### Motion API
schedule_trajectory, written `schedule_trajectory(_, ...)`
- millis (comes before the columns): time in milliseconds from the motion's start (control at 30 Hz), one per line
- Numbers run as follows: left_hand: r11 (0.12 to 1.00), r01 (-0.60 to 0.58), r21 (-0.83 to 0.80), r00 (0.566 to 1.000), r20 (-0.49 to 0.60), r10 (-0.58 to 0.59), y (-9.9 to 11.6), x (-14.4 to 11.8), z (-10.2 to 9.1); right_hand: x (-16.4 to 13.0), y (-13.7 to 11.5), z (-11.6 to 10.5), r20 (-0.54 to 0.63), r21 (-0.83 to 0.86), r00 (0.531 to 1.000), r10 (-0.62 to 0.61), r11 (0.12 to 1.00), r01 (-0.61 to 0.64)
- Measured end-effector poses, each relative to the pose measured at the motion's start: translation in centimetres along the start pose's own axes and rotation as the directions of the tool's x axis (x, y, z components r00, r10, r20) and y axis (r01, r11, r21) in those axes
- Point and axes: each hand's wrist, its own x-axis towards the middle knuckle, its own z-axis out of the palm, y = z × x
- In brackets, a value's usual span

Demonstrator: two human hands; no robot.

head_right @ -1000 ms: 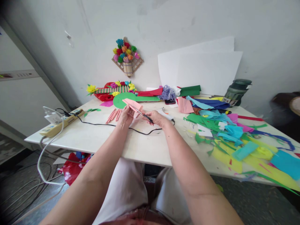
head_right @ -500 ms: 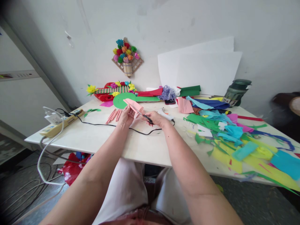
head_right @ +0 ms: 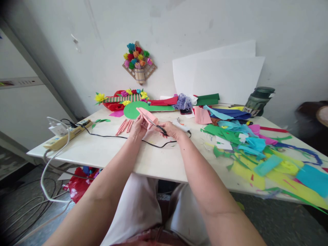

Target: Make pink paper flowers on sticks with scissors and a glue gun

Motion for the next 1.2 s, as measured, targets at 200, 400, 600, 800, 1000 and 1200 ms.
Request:
schedule_trajectory(200, 0.999, 0.01, 0.031, 1.0, -0.006, -0.01, -0.01, -0.13, 0.08, -0.15, -0.31, 0.16, -0.033, -0.025, 0.999, -0.014, 1.0, 0.014)
schedule_trajectory(400, 0.997, 0.019, 0.077, 1.0, -0.004, -0.018, 0.03, -0.21, -0.16, -0.22, -0.6, 0.3, -0.07, -0.03, 0.998, 0.01, 0.999, -0.012)
schedule_trajectory(600, 0.996, 0.032, 0.081, 0.999, -0.012, -0.031, 0.21, -0.15, -0.05, -0.13, -0.31, 0.16, -0.091, -0.038, 0.996, -0.011, 0.999, 0.008)
schedule_trajectory(800, 0.996, 0.026, 0.084, 0.999, -0.024, -0.024, 0.35, -0.27, 0.1, -0.35, -0.68, 0.28, -0.103, -0.042, 0.995, 0.0, 0.999, -0.005)
schedule_trajectory(1000, 0.994, 0.033, 0.105, 0.999, 0.006, -0.034, 0.29, 0.1, -0.4, -0.48, -0.95, 0.41, -0.124, -0.041, 0.991, 0.044, 0.998, -0.049)
schedule_trajectory(1200, 0.995, 0.05, 0.089, 0.999, -0.014, -0.049, 0.24, 0.21, -0.46, -0.36, -0.82, 0.28, -0.129, -0.058, 0.99, 0.054, 0.996, -0.062)
